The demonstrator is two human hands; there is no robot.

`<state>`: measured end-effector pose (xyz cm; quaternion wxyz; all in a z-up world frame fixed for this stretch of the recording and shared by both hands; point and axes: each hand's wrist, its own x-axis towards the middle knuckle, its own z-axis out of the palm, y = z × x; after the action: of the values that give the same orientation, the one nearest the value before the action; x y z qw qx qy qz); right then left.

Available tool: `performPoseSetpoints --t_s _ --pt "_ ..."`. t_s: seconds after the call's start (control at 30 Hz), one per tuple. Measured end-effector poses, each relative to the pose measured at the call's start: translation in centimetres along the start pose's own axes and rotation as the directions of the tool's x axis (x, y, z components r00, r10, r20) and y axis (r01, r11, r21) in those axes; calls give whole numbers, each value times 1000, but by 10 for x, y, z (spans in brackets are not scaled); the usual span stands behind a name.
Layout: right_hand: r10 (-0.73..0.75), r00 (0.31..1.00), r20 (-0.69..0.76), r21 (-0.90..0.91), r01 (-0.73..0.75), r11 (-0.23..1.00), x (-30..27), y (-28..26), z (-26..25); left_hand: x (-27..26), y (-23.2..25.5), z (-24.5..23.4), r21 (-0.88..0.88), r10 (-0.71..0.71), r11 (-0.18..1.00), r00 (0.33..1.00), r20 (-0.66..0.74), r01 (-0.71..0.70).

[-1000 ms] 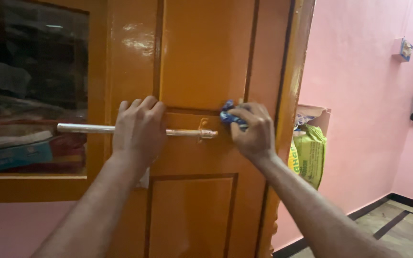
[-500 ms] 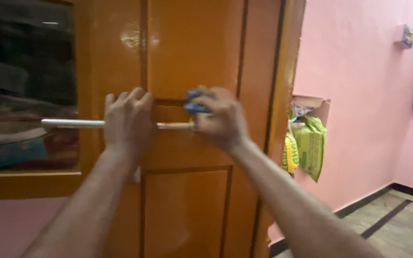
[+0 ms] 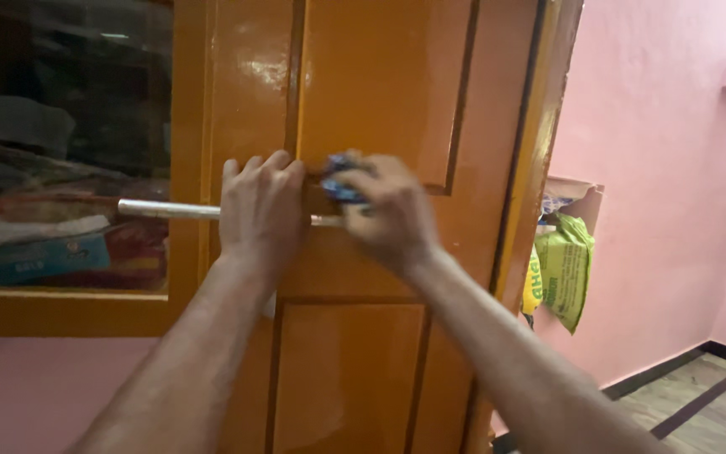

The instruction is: The person wipes the top and front surfaces of a wooden cabinet door using a cloth, then cleans the metal handle and latch.

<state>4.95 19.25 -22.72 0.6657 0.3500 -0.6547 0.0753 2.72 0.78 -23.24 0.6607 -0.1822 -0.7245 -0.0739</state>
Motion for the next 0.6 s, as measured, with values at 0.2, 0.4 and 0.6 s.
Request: performPoseSetpoints --t_s 0.2,0.4,0.6 --pt "244 955 -171 -165 -272 948 -24 29 -31 -3 2 -5 -38 -5 999 999 -31 4" --pt "138 977 -165 -2 -140 990 5 -26 35 -3 -2 -9 -14 4 1000 1000 -2 -4" --pt "138 990 36 -27 -137 990 -5 15 -15 -1 -2 0 19 -1 1000 1000 -24 2"
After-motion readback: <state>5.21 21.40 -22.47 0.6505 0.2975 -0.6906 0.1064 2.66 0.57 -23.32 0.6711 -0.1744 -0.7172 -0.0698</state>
